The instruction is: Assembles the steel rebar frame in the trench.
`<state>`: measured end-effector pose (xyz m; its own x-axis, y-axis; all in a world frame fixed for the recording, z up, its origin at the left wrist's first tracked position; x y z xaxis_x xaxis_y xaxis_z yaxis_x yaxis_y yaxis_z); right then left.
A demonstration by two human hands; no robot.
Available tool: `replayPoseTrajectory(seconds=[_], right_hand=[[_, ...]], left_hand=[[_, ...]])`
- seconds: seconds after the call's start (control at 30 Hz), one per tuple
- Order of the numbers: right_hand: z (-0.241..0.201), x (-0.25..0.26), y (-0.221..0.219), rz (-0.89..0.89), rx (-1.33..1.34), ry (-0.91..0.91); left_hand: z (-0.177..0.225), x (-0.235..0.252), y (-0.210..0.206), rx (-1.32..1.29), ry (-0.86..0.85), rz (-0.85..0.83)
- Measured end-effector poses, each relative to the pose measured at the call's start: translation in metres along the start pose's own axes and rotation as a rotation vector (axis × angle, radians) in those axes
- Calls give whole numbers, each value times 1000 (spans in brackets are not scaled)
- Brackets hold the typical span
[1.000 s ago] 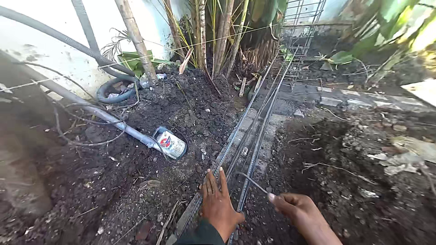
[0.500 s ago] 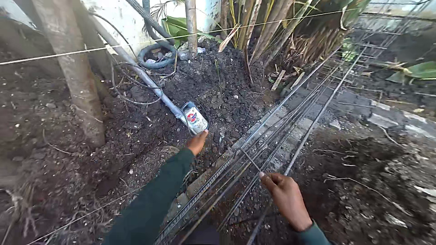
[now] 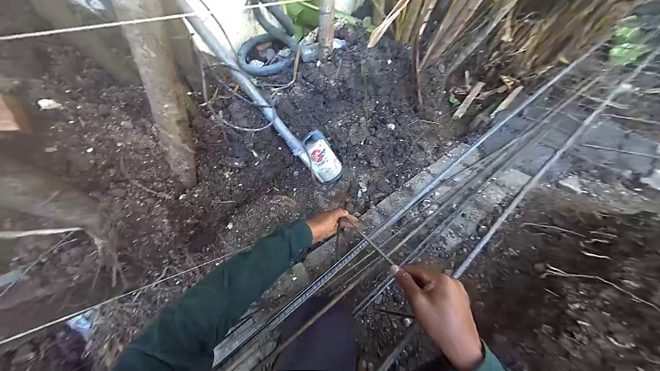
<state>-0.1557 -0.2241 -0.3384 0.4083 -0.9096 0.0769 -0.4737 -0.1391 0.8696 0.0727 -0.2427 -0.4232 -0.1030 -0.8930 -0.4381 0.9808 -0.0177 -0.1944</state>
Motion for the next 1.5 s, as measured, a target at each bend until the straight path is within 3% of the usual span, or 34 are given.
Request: replayPoseTrajectory(seconds=[0.1, 0.2, 0.33, 0.43, 0.6, 0.8, 0.97, 1.2, 1.37, 1.5], right_hand=[[-11, -13, -13, 55, -79, 200], [-14, -24, -25, 1, -16, 302], [-39, -55, -27, -94, 50, 254], [-61, -87, -39, -74, 100, 198], [-44, -114, -38, -7, 109, 102], [-36, -128, -47, 79, 142, 141], [-54, -129, -66, -10, 199, 108], [-54, -131, -69, -144, 206, 186], [-61, -110, -46, -142, 321, 176], [-50, -94, -44, -262, 393, 109]], left_hand=[[-22, -35, 7, 102, 22, 3], [-42, -62, 8, 171, 109, 48], [-45, -80, 7, 92, 129, 65], [-40, -101, 8, 227, 68, -8], [-39, -125, -2, 354, 64, -41], [-53, -137, -33, 322, 73, -95], [-51, -154, -9, 352, 112, -20], [-71, -144, 8, 42, 111, 112], [-65, -138, 3, -89, 116, 48], [-72, -139, 1, -207, 155, -5]])
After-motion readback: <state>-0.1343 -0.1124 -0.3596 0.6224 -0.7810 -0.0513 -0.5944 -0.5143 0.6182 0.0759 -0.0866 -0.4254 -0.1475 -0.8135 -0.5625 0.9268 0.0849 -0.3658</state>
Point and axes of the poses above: each hand's wrist, its own x-axis towards the middle knuckle, its own y-axis out of the back of the hand, z = x × y, the point moved 7 cm from there along x, towards the middle knuckle, and after that the axes turned 8 degrees about -x, right-handed, at the moved point
